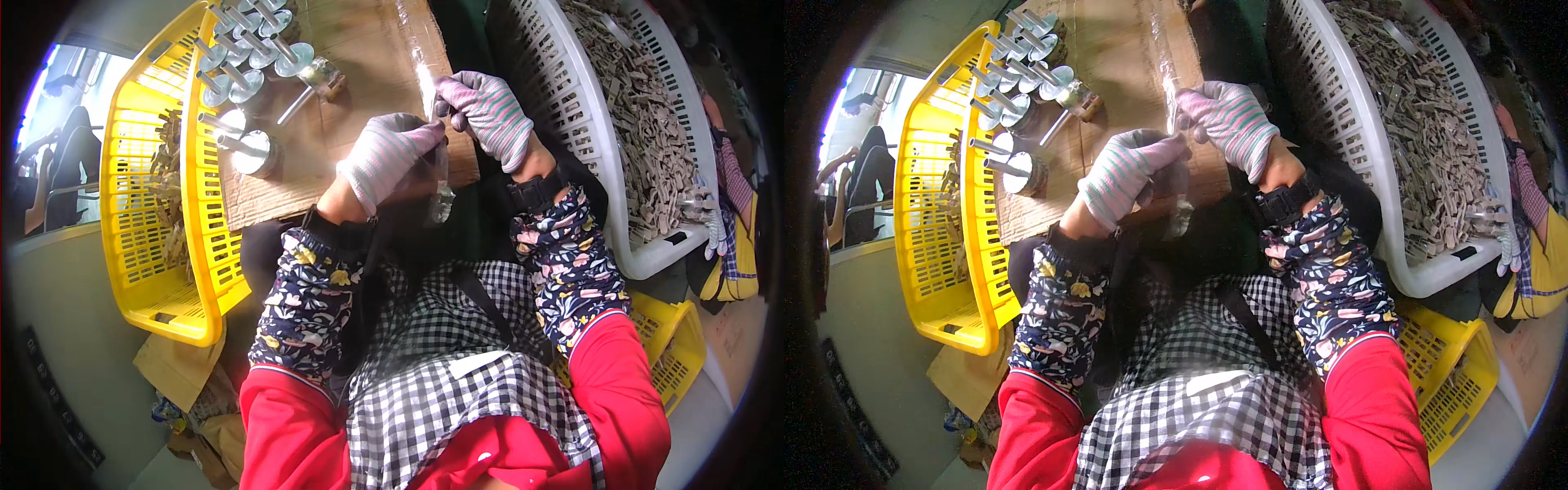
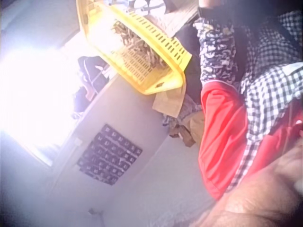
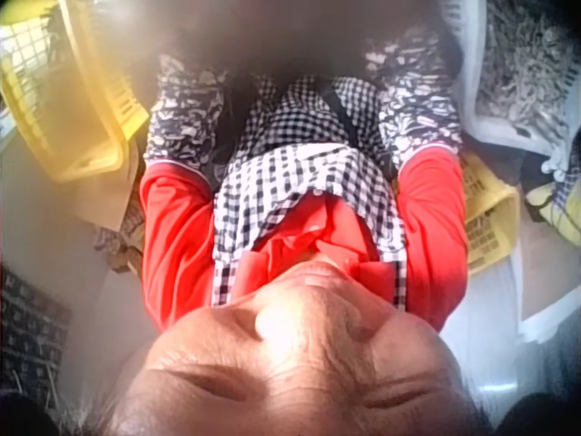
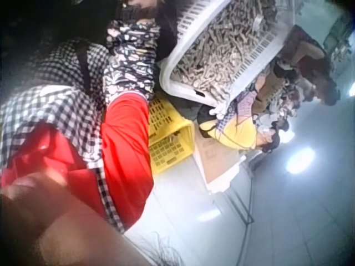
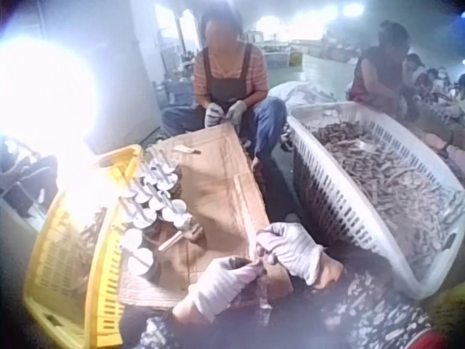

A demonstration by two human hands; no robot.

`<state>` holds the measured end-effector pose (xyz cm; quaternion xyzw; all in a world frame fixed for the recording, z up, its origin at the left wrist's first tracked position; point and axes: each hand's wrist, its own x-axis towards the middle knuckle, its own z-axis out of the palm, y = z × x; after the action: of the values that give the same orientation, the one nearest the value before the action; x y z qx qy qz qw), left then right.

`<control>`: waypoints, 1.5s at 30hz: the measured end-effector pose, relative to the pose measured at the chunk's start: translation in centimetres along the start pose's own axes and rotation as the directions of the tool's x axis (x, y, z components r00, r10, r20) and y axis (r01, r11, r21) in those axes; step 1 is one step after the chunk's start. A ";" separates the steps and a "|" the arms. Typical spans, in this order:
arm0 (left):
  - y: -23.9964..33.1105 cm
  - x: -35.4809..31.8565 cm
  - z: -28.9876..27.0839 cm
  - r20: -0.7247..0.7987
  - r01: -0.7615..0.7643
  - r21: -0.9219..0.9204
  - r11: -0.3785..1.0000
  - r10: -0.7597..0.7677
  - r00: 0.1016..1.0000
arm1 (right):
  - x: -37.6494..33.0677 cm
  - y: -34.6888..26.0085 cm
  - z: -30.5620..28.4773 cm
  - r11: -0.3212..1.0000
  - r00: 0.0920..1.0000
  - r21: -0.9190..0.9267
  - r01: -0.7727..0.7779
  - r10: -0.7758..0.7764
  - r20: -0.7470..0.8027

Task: Manually assembling and inspecting metal funnel-like parts and plastic brackets.

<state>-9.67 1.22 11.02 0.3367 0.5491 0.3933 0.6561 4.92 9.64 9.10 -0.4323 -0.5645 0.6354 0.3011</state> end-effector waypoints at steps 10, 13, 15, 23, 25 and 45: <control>-0.6 0.1 -0.4 -0.251 -0.070 0.335 0.940 0.160 0.955 | -4.0 0.5 0.6 0.974 0.991 -0.180 0.135 -0.128 0.046; -1.2 1.1 -0.6 -0.235 -0.192 0.335 0.922 0.279 0.931 | -3.5 -0.1 1.3 0.933 0.998 -0.360 -0.013 0.036 0.059; -0.5 0.8 -0.8 -0.178 -0.191 0.226 0.955 0.233 0.956 | -3.4 -0.6 1.0 0.946 0.993 -0.325 -0.010 0.046 0.104; -0.1 0.3 -1.3 -0.126 -0.177 0.080 0.981 0.186 0.974 | -3.1 0.1 0.7 0.977 0.982 -0.207 0.053 -0.013 0.190; -0.3 -0.1 -1.2 -0.136 -0.159 -0.005 0.987 0.157 0.978 | -3.8 -0.2 0.5 0.981 0.985 -0.185 0.063 -0.032 0.167; -1.6 -1.9 -0.1 -0.003 -0.025 -0.034 0.999 0.024 1.000 | -6.5 0.3 0.2 0.991 0.984 0.003 -0.132 0.130 0.123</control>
<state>-9.74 -1.16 10.47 0.3317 0.5389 0.4110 0.6562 7.73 3.81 10.14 -0.4270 -0.5488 0.6822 0.2258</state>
